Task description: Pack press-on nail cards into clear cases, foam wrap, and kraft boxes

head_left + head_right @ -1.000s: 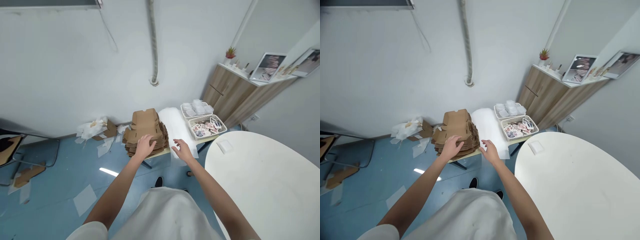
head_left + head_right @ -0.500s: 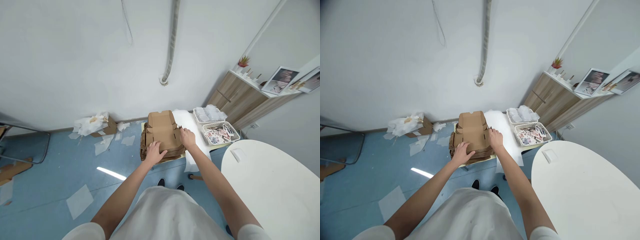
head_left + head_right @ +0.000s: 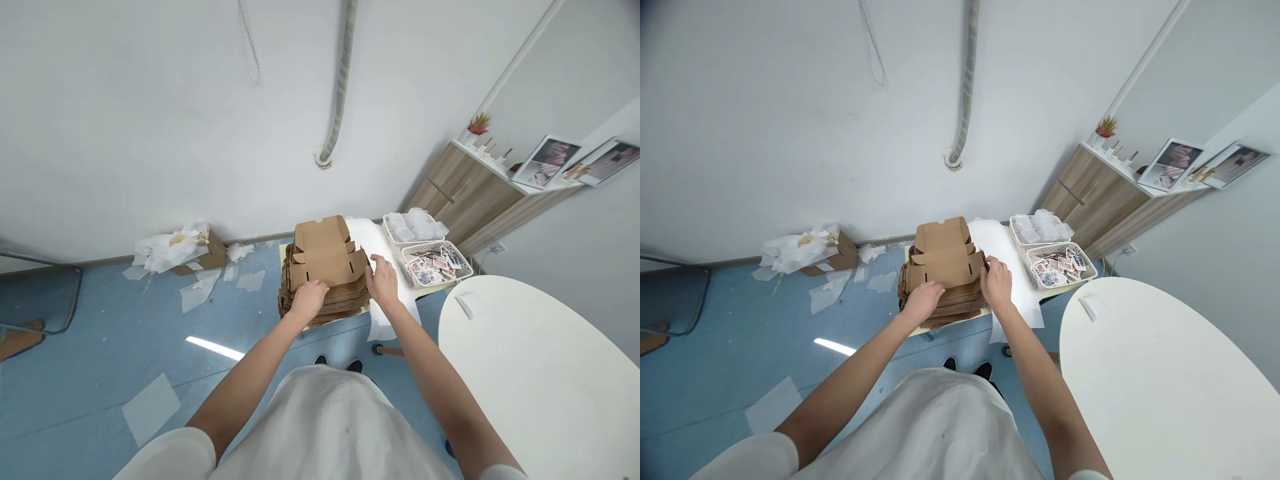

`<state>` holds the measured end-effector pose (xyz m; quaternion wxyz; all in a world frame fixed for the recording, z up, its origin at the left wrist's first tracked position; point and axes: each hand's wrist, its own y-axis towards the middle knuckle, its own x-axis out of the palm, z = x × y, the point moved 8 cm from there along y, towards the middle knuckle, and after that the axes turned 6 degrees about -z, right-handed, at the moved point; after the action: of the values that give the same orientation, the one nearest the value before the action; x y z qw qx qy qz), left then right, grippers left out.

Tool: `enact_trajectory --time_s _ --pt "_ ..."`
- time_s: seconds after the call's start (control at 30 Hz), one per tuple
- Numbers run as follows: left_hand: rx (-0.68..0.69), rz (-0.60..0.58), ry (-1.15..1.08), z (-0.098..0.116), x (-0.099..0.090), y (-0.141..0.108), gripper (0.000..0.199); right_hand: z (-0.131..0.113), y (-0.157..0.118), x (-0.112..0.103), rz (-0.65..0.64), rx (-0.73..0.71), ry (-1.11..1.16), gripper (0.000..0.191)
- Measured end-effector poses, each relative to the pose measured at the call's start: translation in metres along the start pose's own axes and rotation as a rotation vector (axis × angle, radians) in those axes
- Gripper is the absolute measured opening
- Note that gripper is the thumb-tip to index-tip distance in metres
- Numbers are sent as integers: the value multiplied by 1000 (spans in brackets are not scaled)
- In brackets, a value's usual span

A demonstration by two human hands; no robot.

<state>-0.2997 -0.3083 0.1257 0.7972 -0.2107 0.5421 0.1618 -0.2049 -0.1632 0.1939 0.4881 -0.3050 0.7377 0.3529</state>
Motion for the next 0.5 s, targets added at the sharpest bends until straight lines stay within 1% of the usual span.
enact_trajectory --time_s 0.03,0.07,0.1,0.13,0.17,0.2,0.27,0.3,0.33,0.37,0.4,0.43,0.47,0.5 --pt "1 -3 19 0 -1 1 36 -10 -7 -3 34 -73 14 31" --pt "-1 3 32 0 -2 2 34 -20 -15 -1 24 -162 28 34" --pt "-6 17 39 0 -4 3 33 -33 -24 6 -51 -275 38 35" --pt "-12 39 39 0 -8 2 32 -43 -33 16 -156 -369 39 34" --pt "-18 72 32 0 -12 1 31 -48 -40 26 -254 -406 33 35" --pt "-23 116 19 -1 -17 -2 29 -47 -46 35 -327 -402 40 37" --pt "-20 219 -19 -1 -29 -9 27 -38 -49 44 -433 -334 166 46" --pt "-8 267 -39 0 -35 -13 25 -31 -47 45 -455 -275 296 52" --pt "12 303 -58 1 -39 -17 24 -22 -44 42 -452 -203 458 58" --pt "37 325 -72 3 -42 -21 25 -12 -39 38 -428 -123 631 64" --pt "61 334 -82 6 -43 -25 25 0 -34 31 -376 -31 787 68" --pt "82 335 -85 9 -43 -28 26 11 -30 24 -300 58 894 72" --pt "100 333 -85 12 -42 -31 27 19 -26 18 -256 115 946 76" --pt "119 329 -82 16 -39 -33 27 23 -24 13 -240 153 953 80"
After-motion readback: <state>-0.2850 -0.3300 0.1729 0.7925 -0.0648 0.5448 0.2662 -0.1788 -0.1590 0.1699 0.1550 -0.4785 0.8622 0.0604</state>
